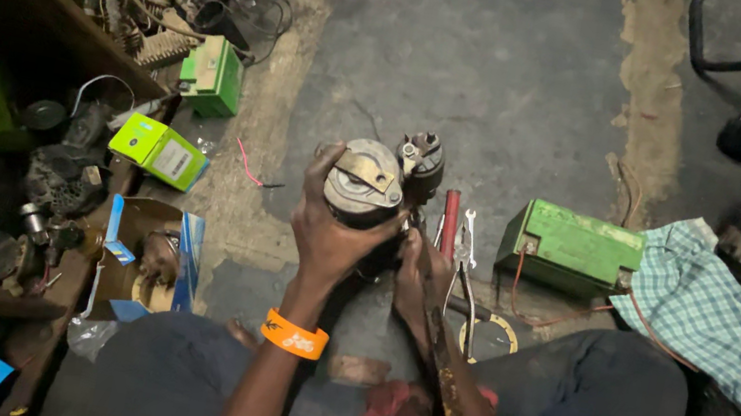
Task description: The person sits on the floor and uses a hammer and a metal bar to repeatedly strike a cylindrical motor component. The person holds the motor with one hand and strikes it with the other, occasionally adjusting the motor's position.
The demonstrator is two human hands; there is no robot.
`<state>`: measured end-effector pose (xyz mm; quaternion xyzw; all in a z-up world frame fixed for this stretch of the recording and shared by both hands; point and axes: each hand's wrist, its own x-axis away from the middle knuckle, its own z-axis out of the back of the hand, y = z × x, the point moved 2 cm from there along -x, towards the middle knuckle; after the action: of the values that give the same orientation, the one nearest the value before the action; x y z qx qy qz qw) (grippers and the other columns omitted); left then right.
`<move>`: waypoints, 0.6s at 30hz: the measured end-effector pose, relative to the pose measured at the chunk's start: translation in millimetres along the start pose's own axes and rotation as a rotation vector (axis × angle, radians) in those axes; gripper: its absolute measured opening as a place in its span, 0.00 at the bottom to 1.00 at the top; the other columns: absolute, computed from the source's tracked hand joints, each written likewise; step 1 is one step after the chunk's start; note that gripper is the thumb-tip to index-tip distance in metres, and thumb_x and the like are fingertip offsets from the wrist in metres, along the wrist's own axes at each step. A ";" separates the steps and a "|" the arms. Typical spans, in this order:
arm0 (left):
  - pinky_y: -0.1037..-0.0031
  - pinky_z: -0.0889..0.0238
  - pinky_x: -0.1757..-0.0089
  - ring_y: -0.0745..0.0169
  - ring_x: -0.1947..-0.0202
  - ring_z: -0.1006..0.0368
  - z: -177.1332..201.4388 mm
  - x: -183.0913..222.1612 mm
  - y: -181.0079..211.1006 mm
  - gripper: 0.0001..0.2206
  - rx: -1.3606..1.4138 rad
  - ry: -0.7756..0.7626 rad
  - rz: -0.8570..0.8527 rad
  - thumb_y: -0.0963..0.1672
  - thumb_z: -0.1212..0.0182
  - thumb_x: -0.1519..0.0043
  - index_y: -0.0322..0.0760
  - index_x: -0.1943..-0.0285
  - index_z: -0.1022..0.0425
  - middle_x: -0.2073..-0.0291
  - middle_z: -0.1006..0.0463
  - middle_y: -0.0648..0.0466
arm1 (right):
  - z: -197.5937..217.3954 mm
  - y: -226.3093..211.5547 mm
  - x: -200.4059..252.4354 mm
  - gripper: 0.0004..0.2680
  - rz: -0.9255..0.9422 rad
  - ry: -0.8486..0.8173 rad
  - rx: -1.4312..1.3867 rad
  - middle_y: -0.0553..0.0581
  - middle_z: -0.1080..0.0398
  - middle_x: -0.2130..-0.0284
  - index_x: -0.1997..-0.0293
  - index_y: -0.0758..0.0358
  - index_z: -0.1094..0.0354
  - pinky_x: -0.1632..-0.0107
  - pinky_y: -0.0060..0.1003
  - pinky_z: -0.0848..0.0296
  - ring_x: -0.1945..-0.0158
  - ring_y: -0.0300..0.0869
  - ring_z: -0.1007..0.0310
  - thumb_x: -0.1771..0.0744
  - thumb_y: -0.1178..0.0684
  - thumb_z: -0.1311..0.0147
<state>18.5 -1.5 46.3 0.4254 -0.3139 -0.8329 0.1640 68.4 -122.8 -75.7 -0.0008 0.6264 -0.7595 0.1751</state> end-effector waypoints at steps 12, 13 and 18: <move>0.61 0.29 0.44 0.44 0.41 0.24 1.7 -3.8 5.2 0.46 -0.002 -0.016 0.095 0.50 0.16 0.59 0.40 0.31 0.39 0.38 0.26 0.43 | 10.9 -10.9 -9.3 0.09 0.240 0.000 0.295 0.69 0.30 0.76 0.65 0.65 0.29 0.68 0.52 0.33 0.70 0.62 0.28 0.29 0.53 0.51; 0.61 0.29 0.44 0.44 0.41 0.24 1.0 -2.3 5.2 0.46 -0.005 -0.018 0.097 0.50 0.16 0.58 0.40 0.31 0.39 0.38 0.26 0.43 | 12.5 -11.1 -9.1 0.09 0.243 -0.025 0.266 0.69 0.30 0.76 0.64 0.65 0.28 0.68 0.53 0.33 0.70 0.62 0.28 0.29 0.53 0.52; 0.60 0.30 0.44 0.43 0.40 0.25 1.1 -1.9 4.2 0.47 -0.028 -0.022 0.067 0.50 0.15 0.58 0.40 0.30 0.40 0.37 0.28 0.42 | 16.2 -10.6 -13.4 0.10 0.265 -0.025 0.227 0.67 0.29 0.75 0.63 0.65 0.29 0.67 0.53 0.32 0.70 0.62 0.27 0.29 0.52 0.53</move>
<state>18.7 -3.2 50.7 0.4030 -0.3180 -0.8359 0.1942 81.7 -132.9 -59.2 0.0920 0.5288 -0.7958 0.2804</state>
